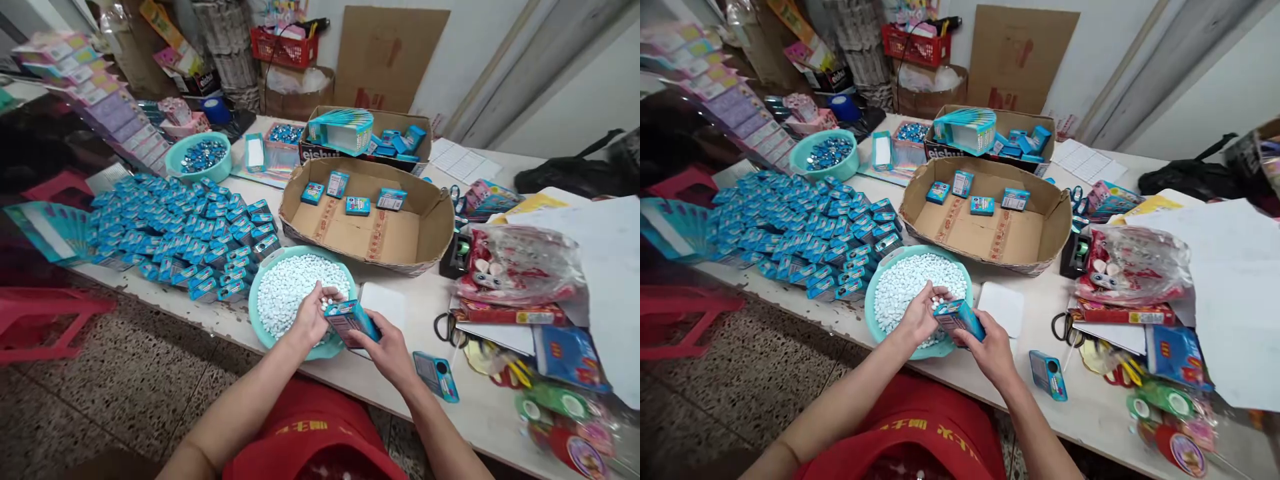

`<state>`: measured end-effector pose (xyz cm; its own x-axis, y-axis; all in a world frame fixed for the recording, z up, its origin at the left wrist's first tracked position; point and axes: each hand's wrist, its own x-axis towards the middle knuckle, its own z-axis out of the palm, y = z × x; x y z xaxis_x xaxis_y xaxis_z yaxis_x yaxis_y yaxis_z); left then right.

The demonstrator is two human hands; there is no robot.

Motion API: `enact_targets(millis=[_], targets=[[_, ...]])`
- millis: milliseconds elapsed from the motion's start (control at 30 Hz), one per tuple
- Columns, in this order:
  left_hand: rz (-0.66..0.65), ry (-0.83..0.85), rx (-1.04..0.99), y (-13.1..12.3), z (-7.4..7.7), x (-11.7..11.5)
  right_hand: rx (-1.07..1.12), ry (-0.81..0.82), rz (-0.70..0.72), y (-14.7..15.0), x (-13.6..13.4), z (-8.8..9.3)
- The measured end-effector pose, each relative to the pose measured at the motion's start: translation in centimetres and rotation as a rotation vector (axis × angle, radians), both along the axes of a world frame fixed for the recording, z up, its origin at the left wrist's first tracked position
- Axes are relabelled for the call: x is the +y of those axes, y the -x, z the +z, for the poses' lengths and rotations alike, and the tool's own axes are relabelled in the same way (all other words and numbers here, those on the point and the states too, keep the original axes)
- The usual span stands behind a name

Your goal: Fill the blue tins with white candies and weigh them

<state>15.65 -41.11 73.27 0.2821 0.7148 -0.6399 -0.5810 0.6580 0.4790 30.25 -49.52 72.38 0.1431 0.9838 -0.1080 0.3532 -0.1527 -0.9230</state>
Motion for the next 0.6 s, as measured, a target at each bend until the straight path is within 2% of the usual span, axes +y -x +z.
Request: enact_targets(millis=[133,200,300,400,467,533,600], targets=[[0.037,0.008,-0.019,1.7,-0.6,0.6,0.190,0.069,-0.041,1.6,0.4,-0.4],[-0.016,-0.056,0.052,2.7,-0.6,1.3,0.310,0.088,-0.072,2.2,0.3,-0.7],[-0.154,-0.299,0.357,4.5,0.2,2.5,0.455,0.044,-0.218,2.9,0.3,-1.7],[-0.327,-0.660,0.582,6.5,2.2,3.2,0.476,-0.024,-0.348,4.5,1.3,-2.3],[-0.539,-0.955,0.612,8.0,4.0,3.4,0.463,-0.041,-0.280,6.4,2.5,-2.1],[-0.712,-1.188,0.718,9.9,5.9,3.3,0.445,-0.078,-0.130,8.7,3.9,-1.4],[-0.749,-1.264,0.922,12.7,7.5,3.0,0.362,-0.161,-0.006,10.6,4.9,-0.5]])
